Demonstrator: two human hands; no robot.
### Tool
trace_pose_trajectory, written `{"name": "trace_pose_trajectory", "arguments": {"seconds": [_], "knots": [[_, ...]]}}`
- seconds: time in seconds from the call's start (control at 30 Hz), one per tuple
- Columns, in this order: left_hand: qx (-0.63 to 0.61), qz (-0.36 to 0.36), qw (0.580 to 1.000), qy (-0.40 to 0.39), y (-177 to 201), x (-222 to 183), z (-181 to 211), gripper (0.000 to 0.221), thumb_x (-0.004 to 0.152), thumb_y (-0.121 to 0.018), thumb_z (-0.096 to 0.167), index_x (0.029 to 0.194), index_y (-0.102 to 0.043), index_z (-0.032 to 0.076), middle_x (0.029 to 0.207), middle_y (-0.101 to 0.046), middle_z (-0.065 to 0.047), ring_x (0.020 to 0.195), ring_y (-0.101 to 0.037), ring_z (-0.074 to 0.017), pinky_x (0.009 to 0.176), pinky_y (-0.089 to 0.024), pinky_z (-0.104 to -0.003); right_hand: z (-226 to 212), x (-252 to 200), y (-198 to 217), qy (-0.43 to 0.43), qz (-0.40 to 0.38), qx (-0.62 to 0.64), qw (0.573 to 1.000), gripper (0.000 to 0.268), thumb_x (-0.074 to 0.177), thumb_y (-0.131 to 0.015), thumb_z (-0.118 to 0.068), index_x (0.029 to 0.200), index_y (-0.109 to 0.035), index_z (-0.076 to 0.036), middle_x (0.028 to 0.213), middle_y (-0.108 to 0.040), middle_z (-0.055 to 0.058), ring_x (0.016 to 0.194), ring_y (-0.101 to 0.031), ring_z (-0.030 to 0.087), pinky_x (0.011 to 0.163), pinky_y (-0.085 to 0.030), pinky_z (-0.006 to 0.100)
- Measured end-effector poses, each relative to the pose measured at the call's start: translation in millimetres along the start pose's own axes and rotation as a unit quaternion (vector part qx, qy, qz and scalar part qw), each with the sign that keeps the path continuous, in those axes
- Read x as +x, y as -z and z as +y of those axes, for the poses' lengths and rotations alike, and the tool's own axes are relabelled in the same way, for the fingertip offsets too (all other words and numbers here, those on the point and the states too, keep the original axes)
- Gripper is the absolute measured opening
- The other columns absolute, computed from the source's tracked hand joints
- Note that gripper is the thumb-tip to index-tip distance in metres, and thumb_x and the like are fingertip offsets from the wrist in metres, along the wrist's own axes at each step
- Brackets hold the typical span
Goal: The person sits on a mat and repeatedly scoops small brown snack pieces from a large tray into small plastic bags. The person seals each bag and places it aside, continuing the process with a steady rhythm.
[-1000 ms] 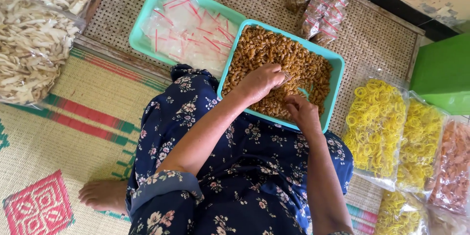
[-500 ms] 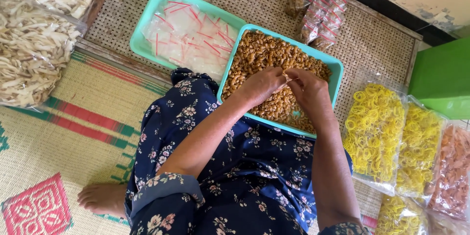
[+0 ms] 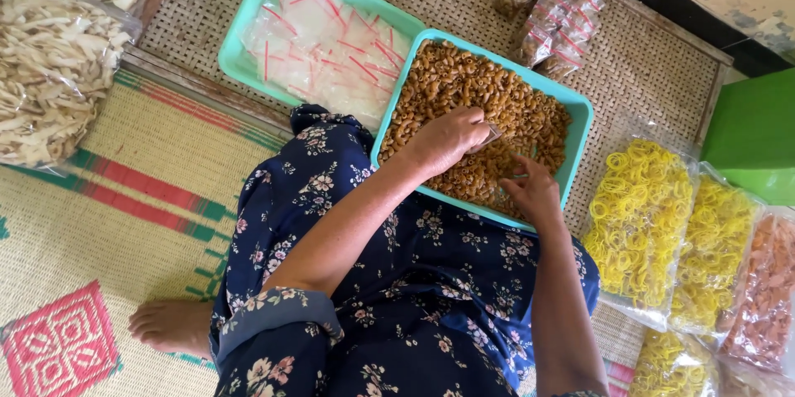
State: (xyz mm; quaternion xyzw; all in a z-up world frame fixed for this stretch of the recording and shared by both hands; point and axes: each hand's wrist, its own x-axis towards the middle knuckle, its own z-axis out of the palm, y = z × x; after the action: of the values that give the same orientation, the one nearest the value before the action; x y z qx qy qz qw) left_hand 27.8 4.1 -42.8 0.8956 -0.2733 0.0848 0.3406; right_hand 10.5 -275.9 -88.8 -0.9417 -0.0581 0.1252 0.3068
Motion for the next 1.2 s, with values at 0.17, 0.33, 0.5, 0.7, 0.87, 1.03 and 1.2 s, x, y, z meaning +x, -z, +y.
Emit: {"name": "trace_pose_trajectory", "arguments": {"seconds": [0.17,0.33,0.5,0.7,0.87,1.03,1.2], "knots": [[0.015,-0.008,1.0,-0.006,8.6,0.2,3.4,0.024,0.092,-0.061,-0.005,0.078,-0.056,0.013,0.079,-0.053,-0.001,0.073,-0.064,-0.012,0.062,-0.054,-0.018,-20.7,18.2,-18.1,0.046,0.027,0.025,0.998,0.058,0.08,-0.086,-0.015,0.134,-0.067,-0.006,0.103,-0.067,0.014,0.09,-0.075,0.03,0.079,-0.062,0.039],[0.007,-0.008,1.0,-0.011,10.7,-0.3,6.9,0.023,0.091,-0.062,-0.007,0.078,-0.056,0.011,0.08,-0.052,-0.002,0.074,-0.065,-0.0146,0.061,-0.054,-0.02,-19.8,28.3,-24.4,0.067,0.048,0.002,0.997,0.04,0.081,-0.085,-0.019,0.119,-0.076,-0.017,0.098,-0.072,0.007,0.091,-0.075,0.024,0.079,-0.062,0.033],[0.01,-0.017,1.0,-0.007,13.0,-2.7,9.8,0.025,0.093,-0.061,-0.006,0.078,-0.056,0.013,0.08,-0.052,-0.001,0.074,-0.065,-0.0129,0.061,-0.053,-0.017,-30.0,21.9,-4.4,0.099,0.086,-0.062,0.989,0.028,0.085,-0.082,-0.026,0.112,-0.078,-0.029,0.094,-0.077,-0.006,0.087,-0.074,0.015,0.079,-0.059,0.032],[0.081,0.003,0.997,-0.021,1.1,0.1,9.5,0.024,0.092,-0.061,-0.01,0.084,-0.062,0.012,0.083,-0.058,-0.002,0.077,-0.068,-0.0126,0.066,-0.054,-0.016,-118.1,10.6,41.0,0.222,0.134,-0.019,0.966,0.027,0.09,-0.083,-0.008,0.117,-0.079,-0.014,0.092,-0.076,0.006,0.08,-0.075,0.024,0.071,-0.061,0.032],[0.03,0.021,0.999,-0.015,3.7,-0.9,13.3,0.021,0.092,-0.059,-0.012,0.086,-0.061,0.008,0.083,-0.059,-0.005,0.079,-0.069,-0.0182,0.066,-0.056,-0.021,-133.3,8.8,46.7,0.248,0.113,0.007,0.962,0.036,0.088,-0.082,-0.005,0.123,-0.075,-0.011,0.098,-0.075,0.011,0.086,-0.075,0.029,0.071,-0.062,0.037],[0.026,0.018,0.999,-0.01,2.2,-3.5,5.3,0.022,0.092,-0.06,-0.008,0.081,-0.062,0.011,0.08,-0.056,0.0,0.074,-0.066,-0.0125,0.062,-0.054,-0.017,-85.6,-6.6,40.7,0.17,0.089,-0.023,0.981,0.035,0.096,-0.076,-0.01,0.131,-0.072,-0.009,0.1,-0.073,0.015,0.083,-0.073,0.027,0.076,-0.061,0.036],[-0.015,0.025,1.0,-0.011,-4.9,-2.1,-2.4,0.027,0.091,-0.059,-0.009,0.075,-0.056,0.013,0.076,-0.049,0.001,0.069,-0.059,-0.0098,0.057,-0.049,-0.016,-11.5,-27.8,11.5,0.026,-0.003,-0.068,0.997,0.065,0.08,-0.085,-0.025,0.139,-0.064,-0.01,0.111,-0.072,0.016,0.093,-0.074,0.034,0.089,-0.059,0.047]]}}
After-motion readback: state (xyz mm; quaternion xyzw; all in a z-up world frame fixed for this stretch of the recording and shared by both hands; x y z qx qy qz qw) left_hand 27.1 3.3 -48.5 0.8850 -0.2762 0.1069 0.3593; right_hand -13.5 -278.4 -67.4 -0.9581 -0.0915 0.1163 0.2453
